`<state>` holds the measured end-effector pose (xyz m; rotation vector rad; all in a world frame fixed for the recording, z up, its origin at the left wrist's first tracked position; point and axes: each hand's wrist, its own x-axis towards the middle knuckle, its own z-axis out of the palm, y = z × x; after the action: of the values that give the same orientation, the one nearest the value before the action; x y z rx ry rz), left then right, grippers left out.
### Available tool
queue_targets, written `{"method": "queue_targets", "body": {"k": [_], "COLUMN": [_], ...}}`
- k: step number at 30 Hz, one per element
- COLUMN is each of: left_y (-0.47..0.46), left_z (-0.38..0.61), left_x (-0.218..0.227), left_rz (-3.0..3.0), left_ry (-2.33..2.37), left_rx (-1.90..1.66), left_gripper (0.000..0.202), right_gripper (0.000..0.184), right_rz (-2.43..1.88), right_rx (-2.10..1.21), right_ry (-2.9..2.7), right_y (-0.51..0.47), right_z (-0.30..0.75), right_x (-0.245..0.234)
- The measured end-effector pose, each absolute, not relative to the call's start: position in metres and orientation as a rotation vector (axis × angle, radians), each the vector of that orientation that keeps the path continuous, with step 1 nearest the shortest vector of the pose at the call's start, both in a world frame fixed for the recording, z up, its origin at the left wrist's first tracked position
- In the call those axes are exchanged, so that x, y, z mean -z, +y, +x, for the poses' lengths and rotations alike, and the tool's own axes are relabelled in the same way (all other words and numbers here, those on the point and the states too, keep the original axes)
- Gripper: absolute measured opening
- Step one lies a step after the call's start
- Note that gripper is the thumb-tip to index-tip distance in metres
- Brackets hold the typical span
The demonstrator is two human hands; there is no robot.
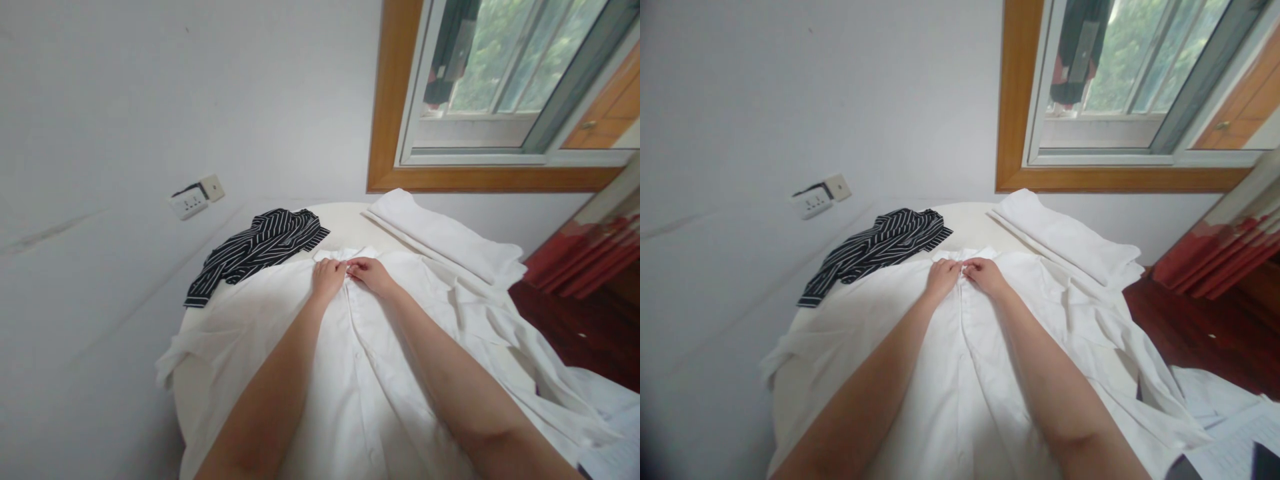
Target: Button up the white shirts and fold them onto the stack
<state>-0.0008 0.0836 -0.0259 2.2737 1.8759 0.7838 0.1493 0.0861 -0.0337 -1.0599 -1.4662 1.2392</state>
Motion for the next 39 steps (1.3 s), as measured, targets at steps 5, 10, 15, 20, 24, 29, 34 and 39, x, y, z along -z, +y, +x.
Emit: {"method": "queue_targets", "body": {"k": [5, 10, 15, 20, 24, 29, 34, 39], "left_y": [0.085, 0.084, 0.081, 0.079, 0.076, 0.075, 0.076, 0.078], "left_z": [-0.001, -0.001, -0.001, 0.001, 0.003, 0.004, 0.004, 0.003], "left_x": [0.028, 0.028, 0.027, 0.025, 0.022, 0.019, 0.020, 0.023], "left_rz": [2.202, 2.197, 2.215, 2.251, 2.250, 2.238, 2.233, 2.261], "left_ry": [1.896, 1.899, 1.921, 1.977, 2.017, 2.026, 2.027, 2.027], "left_rx": [-0.869, -0.913, -0.851, -0.772, -0.722, -0.711, -0.717, -0.707], "left_gripper": [0.031, 0.026, 0.027, 0.029, 0.030, 0.030, 0.032, 0.032], "right_gripper": [0.014, 0.010, 0.007, 0.006, 0.015, 0.022, 0.013, 0.008], "right_rz": [-1.029, -1.038, -1.054, -1.157, -1.275, -1.403, -1.508, -1.462], "right_rx": [-1.490, -1.597, -1.625, -1.452, -1.260, -0.821, -0.479, -0.537], "right_ry": [-1.259, -1.125, -1.122, -1.211, -1.362, -1.630, -1.678, -1.681], "right_y": [0.073, 0.066, 0.067, 0.067, 0.065, 0.064, 0.067, 0.068], "right_z": [0.143, 0.141, 0.140, 0.133, 0.129, 0.127, 0.126, 0.131], "right_x": [0.015, 0.005, 0.005, 0.009, 0.010, 0.015, 0.020, 0.021]}}
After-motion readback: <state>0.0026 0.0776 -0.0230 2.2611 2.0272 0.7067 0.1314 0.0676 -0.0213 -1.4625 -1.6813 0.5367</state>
